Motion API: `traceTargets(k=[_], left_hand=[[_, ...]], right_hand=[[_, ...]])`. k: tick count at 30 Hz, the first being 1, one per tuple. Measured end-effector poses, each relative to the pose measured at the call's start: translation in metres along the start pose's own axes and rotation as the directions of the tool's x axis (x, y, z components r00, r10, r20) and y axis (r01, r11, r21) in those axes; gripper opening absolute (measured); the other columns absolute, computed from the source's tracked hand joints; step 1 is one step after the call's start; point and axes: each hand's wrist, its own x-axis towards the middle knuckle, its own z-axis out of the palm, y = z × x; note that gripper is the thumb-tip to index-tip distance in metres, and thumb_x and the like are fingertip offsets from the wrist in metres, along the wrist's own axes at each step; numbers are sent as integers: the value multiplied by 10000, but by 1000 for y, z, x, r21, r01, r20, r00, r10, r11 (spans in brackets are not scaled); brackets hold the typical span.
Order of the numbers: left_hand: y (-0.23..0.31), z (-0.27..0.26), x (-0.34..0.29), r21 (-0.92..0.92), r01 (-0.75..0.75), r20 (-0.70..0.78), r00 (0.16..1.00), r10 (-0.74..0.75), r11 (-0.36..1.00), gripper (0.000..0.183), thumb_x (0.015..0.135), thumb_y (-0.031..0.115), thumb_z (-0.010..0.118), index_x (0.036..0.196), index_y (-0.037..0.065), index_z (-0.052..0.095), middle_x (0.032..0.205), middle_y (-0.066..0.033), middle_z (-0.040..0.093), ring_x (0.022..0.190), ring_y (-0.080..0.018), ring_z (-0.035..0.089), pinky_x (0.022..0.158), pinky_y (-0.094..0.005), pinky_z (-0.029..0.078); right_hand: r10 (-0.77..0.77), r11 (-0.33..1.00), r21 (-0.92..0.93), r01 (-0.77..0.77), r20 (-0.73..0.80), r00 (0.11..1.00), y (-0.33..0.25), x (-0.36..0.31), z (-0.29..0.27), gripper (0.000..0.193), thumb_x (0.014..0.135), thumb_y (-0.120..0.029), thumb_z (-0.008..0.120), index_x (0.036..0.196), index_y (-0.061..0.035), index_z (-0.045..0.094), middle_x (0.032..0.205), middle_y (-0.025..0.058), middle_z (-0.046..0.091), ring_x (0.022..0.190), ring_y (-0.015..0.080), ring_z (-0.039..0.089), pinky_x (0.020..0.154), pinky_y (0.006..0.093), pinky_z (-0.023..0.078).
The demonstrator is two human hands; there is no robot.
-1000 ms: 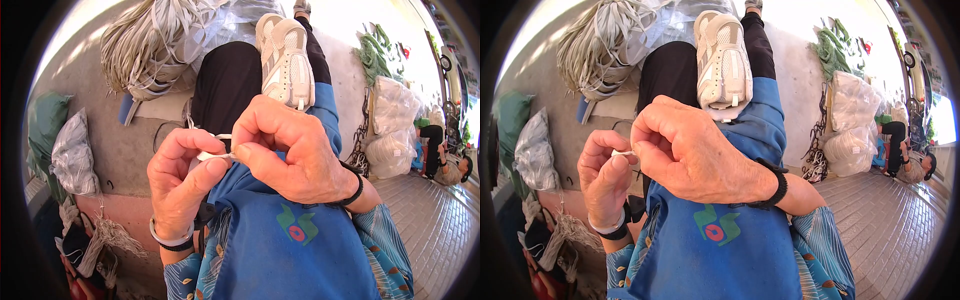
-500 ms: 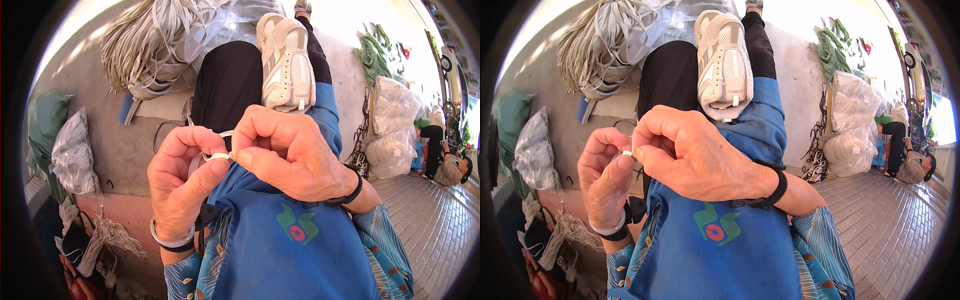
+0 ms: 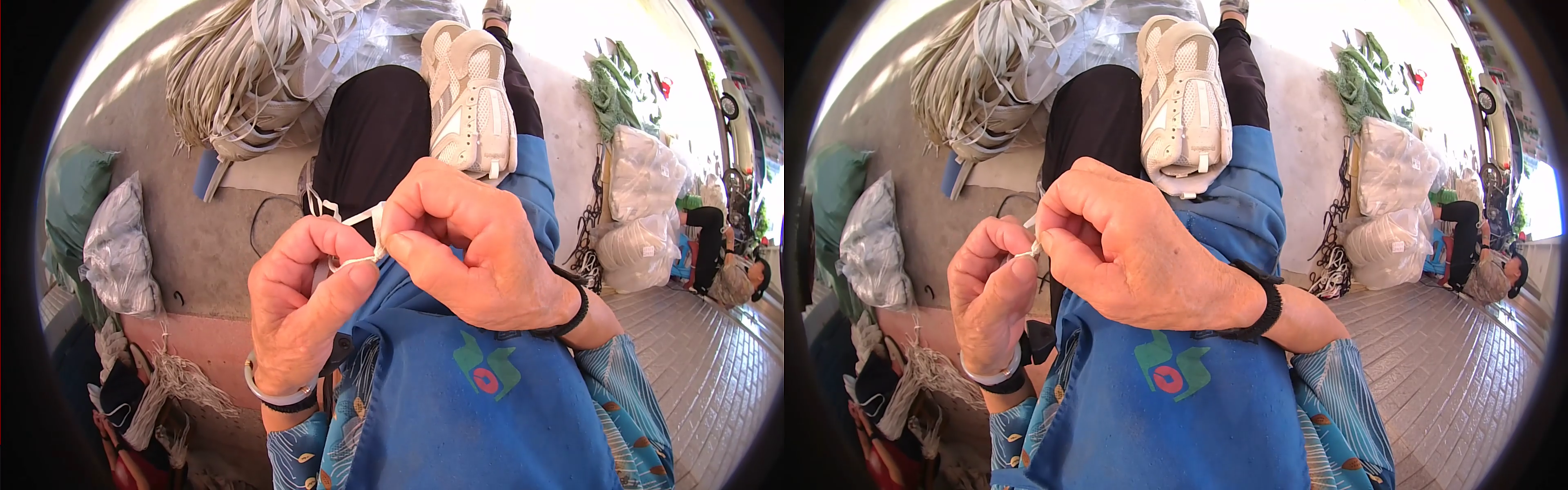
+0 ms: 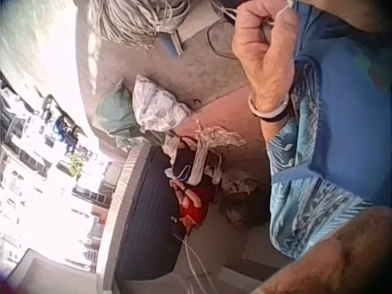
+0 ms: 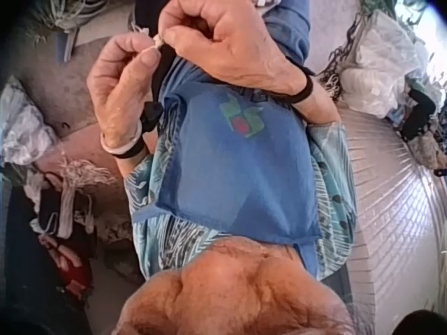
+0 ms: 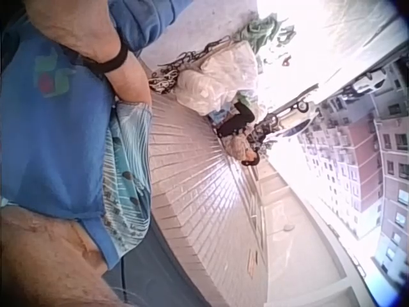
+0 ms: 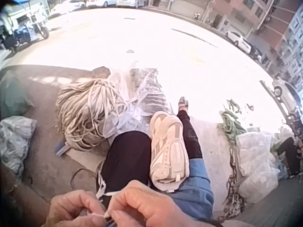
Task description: Attaching white plastic tags or security cords to athletic shoes.
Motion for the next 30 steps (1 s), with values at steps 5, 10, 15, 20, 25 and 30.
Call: traceTargets(k=[5, 10, 15, 20, 25, 30], left_hand=[[-2, 3, 0, -9, -17, -71, 997, 16, 1000, 123, 834, 37, 627, 920, -11, 554, 825, 25, 547, 693, -4, 444, 607, -146, 347], [-4, 9, 0, 107, -161, -148, 973, 176, 981, 107, 817, -20, 637, 904, -20, 575, 818, 16, 568, 703, -2, 477, 611, -139, 373], [-7, 12, -1, 295, -197, -165, 953, 253, 935, 112, 804, -30, 651, 899, -23, 590, 776, 20, 572, 594, 10, 447, 524, -131, 341], [-13, 9, -1, 473, -286, -138, 910, 391, 833, 104, 773, -39, 667, 857, -9, 614, 758, 16, 581, 514, 26, 377, 448, -144, 267], [-14, 11, -1, 604, -350, -98, 859, 503, 716, 138, 708, -60, 692, 810, 14, 635, 761, -11, 598, 471, 20, 325, 411, -161, 223], [-16, 10, 1, 625, -383, -72, 839, 539, 680, 157, 695, -71, 694, 813, 16, 637, 762, -19, 607, 466, 16, 329, 407, -162, 226]], right_hand=[[-347, 888, -350, 298, -88, 934, -1, 3, 5, 125, 725, 55, 604, 826, -10, 571, 797, 32, 524, 565, 43, 438, 464, 187, 346], [-521, 758, -492, 428, -62, 851, 1, -1, 6, 205, 643, 61, 672, 816, -38, 626, 815, 43, 539, 531, 67, 453, 392, 201, 328], [-495, 742, -563, 364, -94, 864, -1, -2, 8, 182, 640, 64, 673, 782, -45, 640, 748, 35, 547, 530, 73, 458, 381, 217, 319], [-494, 745, -554, 371, -85, 865, -1, -3, 7, 180, 636, 68, 672, 774, -42, 637, 727, 30, 548, 494, 63, 430, 378, 216, 305], [-479, 753, -552, 357, -89, 873, -2, -3, 8, 179, 633, 72, 669, 767, -41, 634, 727, 29, 545, 456, 52, 395, 375, 213, 299], [-483, 735, -585, 343, -96, 870, -1, -1, 9, 186, 615, 80, 659, 748, -42, 613, 710, 31, 530, 453, 59, 402, 376, 218, 303]])
